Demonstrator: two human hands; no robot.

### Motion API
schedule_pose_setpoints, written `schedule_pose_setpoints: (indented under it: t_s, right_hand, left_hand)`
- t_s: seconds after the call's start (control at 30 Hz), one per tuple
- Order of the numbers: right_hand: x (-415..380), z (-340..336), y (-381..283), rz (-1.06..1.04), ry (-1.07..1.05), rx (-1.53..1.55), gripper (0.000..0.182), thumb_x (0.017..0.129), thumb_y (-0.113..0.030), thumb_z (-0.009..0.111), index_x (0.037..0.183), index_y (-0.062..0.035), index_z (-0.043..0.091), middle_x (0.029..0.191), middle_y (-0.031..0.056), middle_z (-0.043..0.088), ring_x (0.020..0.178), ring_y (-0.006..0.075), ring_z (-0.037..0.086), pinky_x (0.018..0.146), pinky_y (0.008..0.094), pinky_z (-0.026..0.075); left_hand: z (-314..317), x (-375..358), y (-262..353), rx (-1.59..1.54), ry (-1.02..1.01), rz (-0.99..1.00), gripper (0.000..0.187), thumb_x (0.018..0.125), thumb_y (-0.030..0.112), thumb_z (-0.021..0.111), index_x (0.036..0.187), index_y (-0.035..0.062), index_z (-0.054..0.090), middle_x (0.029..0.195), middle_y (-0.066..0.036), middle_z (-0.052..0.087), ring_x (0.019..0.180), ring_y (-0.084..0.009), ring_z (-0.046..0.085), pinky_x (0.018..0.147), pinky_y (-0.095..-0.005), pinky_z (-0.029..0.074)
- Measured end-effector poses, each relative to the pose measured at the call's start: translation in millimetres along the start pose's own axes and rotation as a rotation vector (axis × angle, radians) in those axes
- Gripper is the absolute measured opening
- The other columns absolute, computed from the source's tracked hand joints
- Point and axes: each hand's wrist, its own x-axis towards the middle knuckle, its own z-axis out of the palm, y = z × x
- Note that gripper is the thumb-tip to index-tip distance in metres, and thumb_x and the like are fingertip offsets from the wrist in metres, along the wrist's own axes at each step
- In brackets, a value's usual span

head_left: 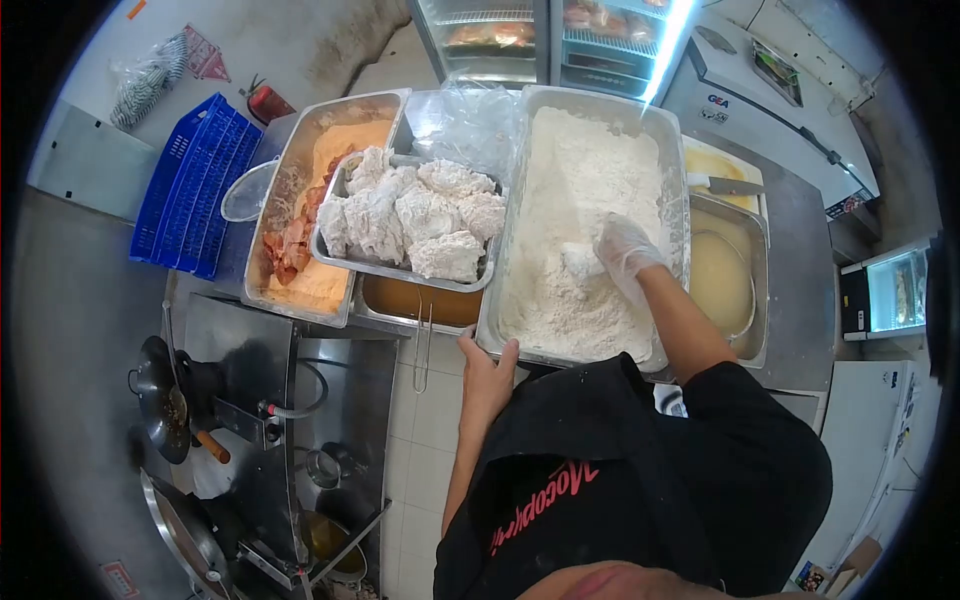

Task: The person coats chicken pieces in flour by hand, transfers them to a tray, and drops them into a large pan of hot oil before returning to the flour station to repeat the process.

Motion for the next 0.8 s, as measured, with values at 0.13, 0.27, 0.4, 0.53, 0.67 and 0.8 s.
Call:
schedule_pose_setpoints:
  t_s: [0.13, 0.27, 0.4, 0.53, 0.67, 0.8]
  right_hand:
    - [28, 12, 14, -0.044, 0.01, 0.349, 0.033, 0.085, -0.01, 0.072, 0.115, 0.0039, 0.069, 0.106, 0.0232, 0.073, 0.098, 0.0299, 0.071, 0.088, 0.0395, 0.056]
    - [30, -24, 15, -0.112, -0.032, 1.347, 0.041, 0.085, -0.015, 0.08, 0.12, 0.0018, 0.066, 0.099, 0.0139, 0.072, 0.085, 0.0152, 0.067, 0.077, 0.0308, 0.056]
    - [63, -14, 28, -0.002, 0.142, 0.513, 0.041, 0.088, -0.024, 0.078, 0.118, 0.0035, 0.071, 0.109, 0.0209, 0.075, 0.098, 0.0336, 0.073, 0.09, 0.0413, 0.057]
    - [81, -1, 15, 0.022, 0.043, 0.024, 0.036, 0.089, -0.03, 0.069, 0.11, -0.002, 0.078, 0.114, 0.0231, 0.075, 0.107, 0.0396, 0.072, 0.093, 0.0463, 0.056]
    - [80, -8, 19, -0.018, -0.058, -0.02, 0.039, 0.089, -0.032, 0.068, 0.114, -0.0037, 0.078, 0.116, 0.0232, 0.075, 0.11, 0.0393, 0.072, 0.094, 0.047, 0.055]
    - [108, -1, 49, -0.061, 0.058, -0.285, 0.037, 0.086, -0.029, 0.071, 0.109, -0.0022, 0.079, 0.109, 0.024, 0.076, 0.105, 0.0361, 0.073, 0.088, 0.0469, 0.057]
  left_hand:
    - [1, 3, -1, -0.032, -0.011, -0.015, 0.076, 0.099, 0.032, 0.067, 0.15, -0.0046, 0.024, 0.13, -0.038, 0.06, 0.119, -0.0471, 0.064, 0.103, -0.0469, 0.048]
    - [3, 5, -6, -0.01, 0.006, 0.012, 0.075, 0.098, 0.032, 0.067, 0.149, -0.0043, 0.025, 0.13, -0.038, 0.06, 0.119, -0.0467, 0.065, 0.103, -0.047, 0.049]
    - [3, 2, -8, -0.056, 0.005, 0.019, 0.074, 0.098, 0.031, 0.067, 0.149, -0.0041, 0.026, 0.13, -0.039, 0.06, 0.12, -0.047, 0.064, 0.103, -0.0471, 0.049]
    - [3, 2, -2, -0.052, 0.025, 0.018, 0.073, 0.098, 0.031, 0.066, 0.148, -0.0043, 0.027, 0.13, -0.039, 0.06, 0.122, -0.0475, 0.063, 0.104, -0.0472, 0.048]
    - [2, 0, 2, -0.055, 0.015, -0.016, 0.073, 0.098, 0.032, 0.066, 0.148, -0.0048, 0.028, 0.131, -0.038, 0.059, 0.122, -0.0479, 0.062, 0.105, -0.0476, 0.047]
    - [6, 3, -9, -0.069, 0.031, 0.01, 0.074, 0.097, 0.032, 0.067, 0.149, -0.0051, 0.028, 0.132, -0.038, 0.059, 0.124, -0.048, 0.062, 0.105, -0.0475, 0.047]
